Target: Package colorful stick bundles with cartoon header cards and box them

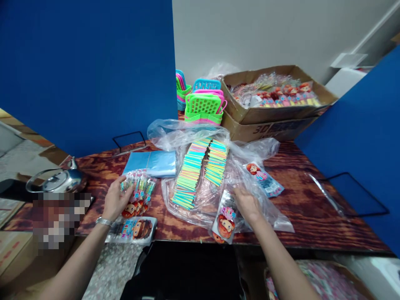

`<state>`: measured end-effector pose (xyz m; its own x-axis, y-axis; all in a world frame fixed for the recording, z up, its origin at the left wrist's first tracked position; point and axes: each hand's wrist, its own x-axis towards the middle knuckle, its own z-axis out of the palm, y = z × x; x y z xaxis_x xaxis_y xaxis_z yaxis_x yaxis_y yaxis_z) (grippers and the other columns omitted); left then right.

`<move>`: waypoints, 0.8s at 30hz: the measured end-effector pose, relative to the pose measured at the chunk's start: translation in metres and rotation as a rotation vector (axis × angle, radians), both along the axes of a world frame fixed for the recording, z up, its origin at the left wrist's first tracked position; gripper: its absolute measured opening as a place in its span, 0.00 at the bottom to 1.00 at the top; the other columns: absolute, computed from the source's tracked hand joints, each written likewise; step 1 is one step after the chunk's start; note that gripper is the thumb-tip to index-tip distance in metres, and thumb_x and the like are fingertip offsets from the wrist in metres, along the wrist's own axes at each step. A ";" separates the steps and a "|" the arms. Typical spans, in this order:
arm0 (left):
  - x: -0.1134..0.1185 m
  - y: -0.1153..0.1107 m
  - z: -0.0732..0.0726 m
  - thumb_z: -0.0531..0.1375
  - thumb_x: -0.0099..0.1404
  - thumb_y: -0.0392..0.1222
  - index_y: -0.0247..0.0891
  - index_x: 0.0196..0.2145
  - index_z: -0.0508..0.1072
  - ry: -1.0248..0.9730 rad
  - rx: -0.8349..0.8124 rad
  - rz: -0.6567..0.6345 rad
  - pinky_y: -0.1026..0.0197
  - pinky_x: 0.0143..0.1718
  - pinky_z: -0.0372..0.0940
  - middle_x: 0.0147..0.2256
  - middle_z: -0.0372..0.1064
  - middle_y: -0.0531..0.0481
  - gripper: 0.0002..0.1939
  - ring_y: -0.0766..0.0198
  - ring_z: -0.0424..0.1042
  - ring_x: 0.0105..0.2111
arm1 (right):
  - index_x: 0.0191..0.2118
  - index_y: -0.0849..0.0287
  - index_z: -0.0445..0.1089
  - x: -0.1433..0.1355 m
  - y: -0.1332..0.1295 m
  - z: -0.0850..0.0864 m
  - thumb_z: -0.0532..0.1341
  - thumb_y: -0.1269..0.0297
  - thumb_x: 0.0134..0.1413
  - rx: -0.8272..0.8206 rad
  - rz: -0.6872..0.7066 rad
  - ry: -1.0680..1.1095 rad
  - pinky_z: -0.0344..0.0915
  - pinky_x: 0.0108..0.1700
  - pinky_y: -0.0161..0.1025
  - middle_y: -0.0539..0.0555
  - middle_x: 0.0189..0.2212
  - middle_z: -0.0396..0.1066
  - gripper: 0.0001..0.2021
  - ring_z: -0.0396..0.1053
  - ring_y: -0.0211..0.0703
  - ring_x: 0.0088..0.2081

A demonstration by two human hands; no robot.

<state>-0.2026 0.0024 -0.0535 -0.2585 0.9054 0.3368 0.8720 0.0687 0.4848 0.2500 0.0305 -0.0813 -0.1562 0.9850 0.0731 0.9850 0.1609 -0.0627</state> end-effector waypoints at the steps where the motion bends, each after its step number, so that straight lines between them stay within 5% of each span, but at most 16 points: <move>1: 0.002 0.000 0.002 0.54 0.60 0.49 0.30 0.48 0.64 0.018 0.034 0.002 0.46 0.51 0.58 0.48 0.65 0.34 0.23 0.46 0.63 0.51 | 0.37 0.55 0.69 0.001 -0.001 0.001 0.52 0.66 0.58 0.020 0.013 -0.036 0.59 0.30 0.37 0.56 0.30 0.73 0.09 0.69 0.45 0.31; 5: 0.024 -0.005 0.014 0.55 0.61 0.44 0.30 0.49 0.64 0.066 0.213 -0.025 0.44 0.55 0.54 0.52 0.60 0.32 0.21 0.46 0.57 0.55 | 0.41 0.54 0.68 0.004 -0.004 0.014 0.51 0.68 0.58 0.068 0.050 -0.098 0.59 0.33 0.38 0.56 0.33 0.72 0.11 0.68 0.46 0.35; 8: 0.057 -0.011 0.024 0.56 0.61 0.40 0.33 0.50 0.63 -0.003 0.286 -0.187 0.45 0.56 0.53 0.52 0.60 0.35 0.19 0.50 0.57 0.55 | 0.40 0.55 0.68 0.001 -0.003 0.026 0.51 0.66 0.59 0.121 0.083 -0.110 0.60 0.35 0.35 0.54 0.34 0.72 0.10 0.68 0.43 0.36; 15: 0.153 -0.026 0.025 0.54 0.63 0.39 0.37 0.46 0.67 -0.461 -0.071 -0.670 0.56 0.48 0.64 0.44 0.71 0.44 0.13 0.59 0.69 0.45 | 0.40 0.57 0.68 -0.008 -0.003 0.041 0.50 0.75 0.55 0.086 0.116 -0.196 0.58 0.32 0.35 0.55 0.30 0.72 0.13 0.69 0.42 0.31; 18: 0.184 -0.021 0.018 0.55 0.62 0.41 0.35 0.48 0.68 -0.561 -0.183 -0.702 0.54 0.48 0.63 0.45 0.70 0.41 0.17 0.55 0.69 0.46 | 0.41 0.56 0.68 -0.014 -0.009 0.052 0.49 0.77 0.54 0.056 0.098 -0.168 0.58 0.32 0.35 0.55 0.31 0.73 0.15 0.69 0.43 0.32; 22: 0.211 -0.006 0.015 0.59 0.58 0.42 0.36 0.53 0.65 -0.588 -0.139 -0.735 0.52 0.53 0.58 0.51 0.66 0.39 0.24 0.52 0.64 0.52 | 0.42 0.54 0.69 -0.027 -0.021 0.074 0.48 0.71 0.58 0.094 0.192 0.031 0.62 0.40 0.37 0.55 0.33 0.74 0.14 0.69 0.43 0.35; 24: 0.215 -0.002 0.019 0.58 0.59 0.41 0.37 0.47 0.70 -0.592 -0.166 -0.747 0.54 0.48 0.61 0.45 0.71 0.41 0.18 0.54 0.68 0.46 | 0.41 0.55 0.69 -0.037 -0.027 0.085 0.48 0.66 0.60 0.139 0.269 0.174 0.63 0.42 0.38 0.55 0.33 0.74 0.13 0.70 0.42 0.35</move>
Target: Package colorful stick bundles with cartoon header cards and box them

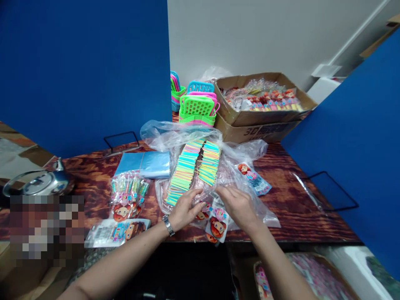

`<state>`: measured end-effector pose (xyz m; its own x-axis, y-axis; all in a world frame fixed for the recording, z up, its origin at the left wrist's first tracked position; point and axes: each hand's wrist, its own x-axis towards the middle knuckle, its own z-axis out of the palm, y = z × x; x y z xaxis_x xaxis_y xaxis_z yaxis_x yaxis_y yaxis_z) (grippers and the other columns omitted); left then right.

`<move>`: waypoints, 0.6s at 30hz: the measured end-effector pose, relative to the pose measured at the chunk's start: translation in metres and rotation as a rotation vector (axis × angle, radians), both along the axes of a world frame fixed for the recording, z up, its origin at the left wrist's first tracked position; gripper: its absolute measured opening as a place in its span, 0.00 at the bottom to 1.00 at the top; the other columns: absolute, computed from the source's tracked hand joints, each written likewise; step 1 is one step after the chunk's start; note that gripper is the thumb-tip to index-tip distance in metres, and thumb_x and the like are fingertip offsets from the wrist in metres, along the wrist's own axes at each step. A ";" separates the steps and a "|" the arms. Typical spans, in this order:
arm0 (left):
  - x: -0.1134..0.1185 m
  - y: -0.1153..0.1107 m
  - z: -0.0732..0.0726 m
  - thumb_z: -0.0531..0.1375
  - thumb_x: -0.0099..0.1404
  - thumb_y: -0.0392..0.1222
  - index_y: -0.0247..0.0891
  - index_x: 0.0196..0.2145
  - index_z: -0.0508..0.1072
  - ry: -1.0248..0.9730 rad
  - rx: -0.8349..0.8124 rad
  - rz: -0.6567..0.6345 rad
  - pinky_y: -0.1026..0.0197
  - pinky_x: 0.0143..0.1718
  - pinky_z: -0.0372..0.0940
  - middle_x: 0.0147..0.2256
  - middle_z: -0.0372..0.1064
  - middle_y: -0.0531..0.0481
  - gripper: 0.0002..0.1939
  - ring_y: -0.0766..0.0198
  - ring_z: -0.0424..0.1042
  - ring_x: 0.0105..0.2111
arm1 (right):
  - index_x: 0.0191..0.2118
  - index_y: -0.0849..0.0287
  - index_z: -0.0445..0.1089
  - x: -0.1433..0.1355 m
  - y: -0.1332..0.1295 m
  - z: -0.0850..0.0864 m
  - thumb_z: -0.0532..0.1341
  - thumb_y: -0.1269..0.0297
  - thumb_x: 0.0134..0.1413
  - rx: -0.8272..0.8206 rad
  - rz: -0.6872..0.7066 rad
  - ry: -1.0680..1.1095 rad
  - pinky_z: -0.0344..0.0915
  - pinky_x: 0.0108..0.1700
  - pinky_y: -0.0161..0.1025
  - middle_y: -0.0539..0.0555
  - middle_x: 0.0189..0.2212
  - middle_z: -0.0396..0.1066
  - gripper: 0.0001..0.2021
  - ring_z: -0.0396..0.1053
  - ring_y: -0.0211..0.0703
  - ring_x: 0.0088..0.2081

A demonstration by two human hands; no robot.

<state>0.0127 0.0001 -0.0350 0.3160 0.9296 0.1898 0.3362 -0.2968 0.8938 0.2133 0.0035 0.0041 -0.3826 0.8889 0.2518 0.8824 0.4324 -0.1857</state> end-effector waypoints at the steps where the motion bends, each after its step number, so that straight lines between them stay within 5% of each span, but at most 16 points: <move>1: 0.000 0.000 0.002 0.57 0.60 0.41 0.37 0.43 0.73 0.006 -0.034 -0.012 0.57 0.44 0.63 0.40 0.74 0.44 0.14 0.56 0.71 0.41 | 0.40 0.55 0.69 -0.005 -0.003 0.005 0.48 0.64 0.60 0.023 0.030 0.072 0.63 0.41 0.37 0.55 0.33 0.74 0.13 0.70 0.41 0.35; 7: -0.026 -0.020 0.004 0.57 0.60 0.44 0.36 0.27 0.76 0.038 -0.189 -0.050 0.65 0.27 0.60 0.25 0.74 0.50 0.12 0.64 0.70 0.25 | 0.28 0.57 0.68 -0.039 -0.018 0.013 0.54 0.61 0.58 0.005 0.162 0.339 0.63 0.31 0.34 0.51 0.22 0.69 0.11 0.67 0.38 0.26; 13: -0.063 -0.054 -0.010 0.64 0.53 0.46 0.33 0.24 0.72 -0.063 -0.342 0.139 0.66 0.25 0.60 0.24 0.73 0.48 0.11 0.65 0.69 0.24 | 0.42 0.58 0.67 -0.070 -0.015 -0.011 0.47 0.63 0.62 -0.353 0.277 0.563 0.66 0.36 0.34 0.54 0.33 0.73 0.13 0.71 0.39 0.35; 18: -0.078 -0.077 -0.012 0.64 0.53 0.43 0.34 0.23 0.69 -0.161 -0.393 0.130 0.66 0.28 0.61 0.26 0.73 0.48 0.10 0.65 0.69 0.26 | 0.47 0.59 0.66 -0.102 -0.003 -0.046 0.50 0.63 0.60 -0.151 0.227 0.192 0.64 0.44 0.42 0.58 0.41 0.71 0.13 0.67 0.46 0.43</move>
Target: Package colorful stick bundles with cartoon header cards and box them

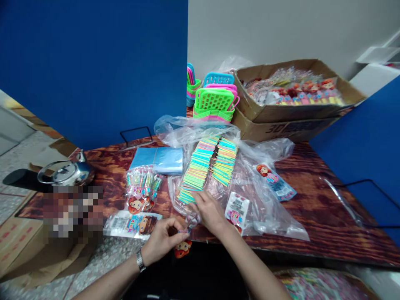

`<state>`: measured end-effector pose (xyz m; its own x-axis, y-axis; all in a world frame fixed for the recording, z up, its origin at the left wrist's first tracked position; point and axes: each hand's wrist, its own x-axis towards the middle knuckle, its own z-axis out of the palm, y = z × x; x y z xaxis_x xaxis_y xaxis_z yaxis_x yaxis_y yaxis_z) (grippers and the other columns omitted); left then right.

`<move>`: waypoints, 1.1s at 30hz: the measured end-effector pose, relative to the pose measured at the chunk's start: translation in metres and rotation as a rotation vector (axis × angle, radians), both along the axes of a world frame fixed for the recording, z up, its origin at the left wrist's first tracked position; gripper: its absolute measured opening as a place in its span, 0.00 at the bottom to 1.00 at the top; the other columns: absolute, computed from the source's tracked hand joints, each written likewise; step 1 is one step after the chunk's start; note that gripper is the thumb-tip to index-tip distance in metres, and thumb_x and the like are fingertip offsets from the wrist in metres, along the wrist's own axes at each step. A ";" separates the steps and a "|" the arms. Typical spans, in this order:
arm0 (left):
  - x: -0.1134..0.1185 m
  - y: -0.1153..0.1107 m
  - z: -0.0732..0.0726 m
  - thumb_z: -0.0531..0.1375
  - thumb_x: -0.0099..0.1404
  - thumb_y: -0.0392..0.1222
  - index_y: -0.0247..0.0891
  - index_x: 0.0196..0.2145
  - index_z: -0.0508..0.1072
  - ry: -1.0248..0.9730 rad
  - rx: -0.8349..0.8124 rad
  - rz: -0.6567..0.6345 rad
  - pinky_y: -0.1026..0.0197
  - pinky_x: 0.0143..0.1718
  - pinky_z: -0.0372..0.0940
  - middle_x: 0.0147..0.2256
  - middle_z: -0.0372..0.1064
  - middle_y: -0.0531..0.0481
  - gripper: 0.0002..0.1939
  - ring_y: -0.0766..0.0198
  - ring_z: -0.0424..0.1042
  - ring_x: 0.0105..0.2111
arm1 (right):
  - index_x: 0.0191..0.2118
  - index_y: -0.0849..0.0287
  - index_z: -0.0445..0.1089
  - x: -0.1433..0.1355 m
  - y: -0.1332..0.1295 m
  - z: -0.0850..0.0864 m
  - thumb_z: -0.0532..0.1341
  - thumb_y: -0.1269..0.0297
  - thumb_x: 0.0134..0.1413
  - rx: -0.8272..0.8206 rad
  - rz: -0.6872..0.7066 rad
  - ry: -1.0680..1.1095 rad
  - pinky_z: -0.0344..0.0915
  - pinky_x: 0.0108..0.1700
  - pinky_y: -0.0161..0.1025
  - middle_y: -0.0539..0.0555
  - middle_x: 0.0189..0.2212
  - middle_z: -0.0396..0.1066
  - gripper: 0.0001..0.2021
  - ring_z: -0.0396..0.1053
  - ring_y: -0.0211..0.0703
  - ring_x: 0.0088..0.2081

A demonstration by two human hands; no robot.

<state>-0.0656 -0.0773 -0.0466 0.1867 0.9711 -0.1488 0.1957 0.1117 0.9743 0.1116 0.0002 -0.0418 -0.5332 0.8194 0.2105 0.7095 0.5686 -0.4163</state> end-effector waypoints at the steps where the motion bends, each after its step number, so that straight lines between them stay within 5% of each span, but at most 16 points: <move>1: -0.001 -0.002 0.000 0.64 0.53 0.43 0.34 0.23 0.69 -0.011 -0.002 0.009 0.66 0.28 0.61 0.26 0.72 0.49 0.10 0.66 0.69 0.26 | 0.48 0.60 0.65 -0.006 0.001 -0.006 0.52 0.63 0.59 0.066 0.002 -0.120 0.64 0.43 0.43 0.59 0.42 0.70 0.13 0.66 0.48 0.43; 5: -0.005 -0.003 0.002 0.64 0.53 0.43 0.35 0.23 0.69 -0.031 -0.024 0.021 0.67 0.26 0.60 0.24 0.71 0.51 0.10 0.67 0.68 0.24 | 0.46 0.62 0.65 -0.023 0.002 -0.017 0.55 0.64 0.57 0.164 -0.037 -0.460 0.61 0.36 0.44 0.60 0.38 0.69 0.13 0.65 0.51 0.40; 11: -0.006 -0.002 -0.002 0.64 0.53 0.43 0.34 0.24 0.70 -0.023 -0.013 0.010 0.67 0.26 0.60 0.25 0.72 0.50 0.10 0.66 0.68 0.25 | 0.36 0.62 0.66 -0.036 0.001 -0.021 0.52 0.76 0.53 0.224 0.000 -0.606 0.55 0.33 0.43 0.57 0.30 0.66 0.08 0.63 0.49 0.35; 27: -0.007 0.000 0.004 0.64 0.53 0.43 0.34 0.24 0.69 -0.087 -0.039 0.038 0.66 0.28 0.62 0.26 0.72 0.49 0.10 0.66 0.69 0.26 | 0.34 0.61 0.65 -0.046 0.014 -0.024 0.47 0.78 0.54 0.044 -0.054 -0.504 0.57 0.35 0.43 0.61 0.32 0.67 0.11 0.63 0.49 0.36; 33: -0.022 0.022 0.018 0.66 0.51 0.44 0.34 0.23 0.66 -0.395 -0.111 0.221 0.66 0.29 0.62 0.30 0.72 0.49 0.13 0.68 0.68 0.26 | 0.38 0.62 0.63 -0.032 0.020 -0.007 0.47 0.71 0.58 -0.196 -0.036 -0.347 0.61 0.31 0.38 0.56 0.28 0.69 0.09 0.67 0.43 0.30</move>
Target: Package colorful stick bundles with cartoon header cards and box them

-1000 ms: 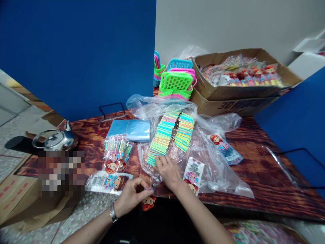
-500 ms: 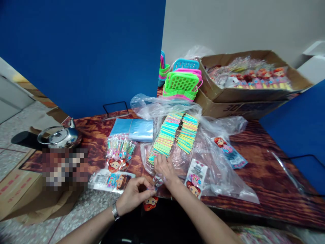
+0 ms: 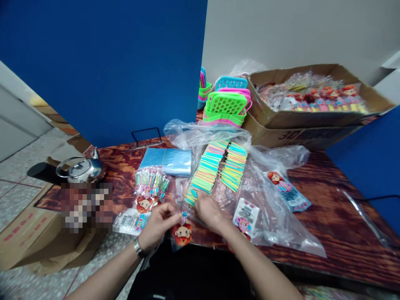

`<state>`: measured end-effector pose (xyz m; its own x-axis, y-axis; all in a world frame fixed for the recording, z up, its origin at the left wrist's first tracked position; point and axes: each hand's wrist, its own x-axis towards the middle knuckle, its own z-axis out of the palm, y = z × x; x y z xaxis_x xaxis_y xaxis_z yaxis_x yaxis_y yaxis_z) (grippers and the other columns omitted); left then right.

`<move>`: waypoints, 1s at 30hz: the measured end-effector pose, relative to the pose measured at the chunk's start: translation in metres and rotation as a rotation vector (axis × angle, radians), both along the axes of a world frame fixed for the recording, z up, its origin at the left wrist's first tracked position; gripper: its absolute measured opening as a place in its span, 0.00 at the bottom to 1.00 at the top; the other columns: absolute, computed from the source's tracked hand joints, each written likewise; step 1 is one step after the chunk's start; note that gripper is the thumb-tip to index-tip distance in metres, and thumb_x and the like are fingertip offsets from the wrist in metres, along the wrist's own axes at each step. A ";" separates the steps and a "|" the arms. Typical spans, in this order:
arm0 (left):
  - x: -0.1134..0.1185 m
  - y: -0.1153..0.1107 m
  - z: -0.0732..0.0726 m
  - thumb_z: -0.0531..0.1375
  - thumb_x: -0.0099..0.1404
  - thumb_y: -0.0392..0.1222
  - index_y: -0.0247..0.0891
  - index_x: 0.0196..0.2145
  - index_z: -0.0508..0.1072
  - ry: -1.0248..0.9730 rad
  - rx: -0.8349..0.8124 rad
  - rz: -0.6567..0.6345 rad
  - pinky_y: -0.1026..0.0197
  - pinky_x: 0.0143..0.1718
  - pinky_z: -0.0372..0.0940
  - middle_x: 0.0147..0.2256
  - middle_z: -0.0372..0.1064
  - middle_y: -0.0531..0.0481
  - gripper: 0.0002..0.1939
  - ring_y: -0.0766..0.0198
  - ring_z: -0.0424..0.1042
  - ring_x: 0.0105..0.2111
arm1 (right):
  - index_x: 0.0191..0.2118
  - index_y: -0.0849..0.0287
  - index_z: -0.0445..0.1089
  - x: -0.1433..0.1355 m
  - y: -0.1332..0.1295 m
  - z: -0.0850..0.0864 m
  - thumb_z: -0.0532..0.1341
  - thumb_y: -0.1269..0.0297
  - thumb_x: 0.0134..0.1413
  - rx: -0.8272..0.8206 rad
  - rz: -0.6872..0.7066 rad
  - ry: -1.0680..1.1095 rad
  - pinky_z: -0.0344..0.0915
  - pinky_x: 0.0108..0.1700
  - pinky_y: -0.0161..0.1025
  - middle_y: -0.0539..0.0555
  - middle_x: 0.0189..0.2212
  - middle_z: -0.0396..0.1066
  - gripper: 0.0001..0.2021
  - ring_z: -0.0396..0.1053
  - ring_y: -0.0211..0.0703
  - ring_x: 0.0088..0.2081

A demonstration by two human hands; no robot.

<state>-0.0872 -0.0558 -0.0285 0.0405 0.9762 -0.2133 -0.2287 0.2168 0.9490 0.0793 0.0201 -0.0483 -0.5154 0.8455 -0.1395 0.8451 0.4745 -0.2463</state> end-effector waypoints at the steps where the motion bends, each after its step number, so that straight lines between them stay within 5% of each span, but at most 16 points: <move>1: -0.002 0.006 0.003 0.66 0.51 0.43 0.34 0.22 0.66 -0.085 -0.004 0.039 0.66 0.30 0.63 0.35 0.72 0.47 0.14 0.68 0.69 0.29 | 0.39 0.61 0.62 0.002 -0.001 0.003 0.45 0.67 0.60 -0.093 0.002 0.081 0.62 0.30 0.37 0.54 0.26 0.69 0.10 0.67 0.41 0.28; 3: -0.005 0.019 0.009 0.68 0.49 0.42 0.33 0.21 0.65 -0.249 -0.015 0.064 0.65 0.34 0.63 0.43 0.71 0.46 0.15 0.67 0.70 0.33 | 0.40 0.59 0.61 0.005 -0.006 0.007 0.43 0.61 0.62 -0.423 -0.042 0.360 0.63 0.27 0.35 0.49 0.24 0.68 0.13 0.66 0.37 0.23; 6: -0.002 0.032 0.011 0.69 0.47 0.42 0.33 0.21 0.66 -0.396 -0.056 0.003 0.65 0.34 0.62 0.37 0.73 0.48 0.15 0.69 0.69 0.29 | 0.45 0.54 0.59 0.005 -0.016 0.011 0.48 0.55 0.59 -1.009 -0.212 0.853 0.64 0.23 0.35 0.47 0.25 0.68 0.13 0.65 0.35 0.21; 9: 0.003 0.035 0.007 0.69 0.46 0.42 0.33 0.22 0.67 -0.425 -0.087 -0.028 0.66 0.31 0.60 0.26 0.71 0.52 0.15 0.71 0.67 0.24 | 0.46 0.52 0.60 0.001 -0.022 0.012 0.56 0.53 0.53 -1.184 -0.281 1.075 0.65 0.26 0.35 0.48 0.30 0.69 0.16 0.68 0.36 0.26; 12: 0.006 0.033 0.004 0.70 0.46 0.41 0.33 0.23 0.67 -0.386 -0.092 -0.014 0.68 0.27 0.58 0.22 0.68 0.55 0.15 0.73 0.64 0.21 | 0.43 0.54 0.63 -0.002 -0.022 0.010 0.61 0.51 0.49 -1.106 -0.223 1.159 0.66 0.31 0.35 0.48 0.30 0.69 0.18 0.67 0.36 0.29; 16: -0.001 0.030 0.006 0.68 0.49 0.40 0.32 0.22 0.67 -0.296 -0.022 0.011 0.66 0.34 0.62 0.35 0.72 0.49 0.13 0.68 0.69 0.31 | 0.37 0.56 0.63 0.001 -0.020 0.010 0.60 0.49 0.49 -1.007 -0.207 1.126 0.63 0.27 0.34 0.45 0.24 0.64 0.16 0.63 0.33 0.23; 22: -0.007 0.020 0.007 0.68 0.49 0.40 0.33 0.23 0.68 -0.099 0.006 0.064 0.69 0.25 0.57 0.20 0.66 0.56 0.12 0.73 0.63 0.21 | 0.32 0.56 0.60 0.015 -0.017 0.028 0.52 0.49 0.57 -0.777 -0.194 1.047 0.63 0.30 0.36 0.47 0.26 0.62 0.15 0.63 0.35 0.26; 27: 0.014 0.003 0.005 0.69 0.48 0.41 0.33 0.24 0.68 -0.436 -0.105 -0.092 0.65 0.33 0.61 0.30 0.70 0.50 0.13 0.69 0.67 0.27 | 0.40 0.56 0.59 0.012 -0.021 0.030 0.46 0.54 0.62 -0.291 -0.200 0.990 0.62 0.39 0.38 0.51 0.30 0.65 0.12 0.65 0.39 0.34; 30: 0.025 -0.004 0.002 0.70 0.46 0.40 0.33 0.25 0.69 -0.587 -0.176 -0.151 0.65 0.33 0.60 0.26 0.68 0.52 0.14 0.69 0.66 0.26 | 0.41 0.57 0.59 0.006 -0.029 0.025 0.46 0.58 0.62 -0.123 -0.186 0.972 0.62 0.37 0.37 0.52 0.31 0.66 0.11 0.65 0.40 0.33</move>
<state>-0.0619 -0.0599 -0.0262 0.3341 0.9029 -0.2706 -0.6553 0.4288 0.6218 0.0856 -0.0088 -0.0232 -0.3134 0.9323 0.1805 0.3087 0.2797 -0.9091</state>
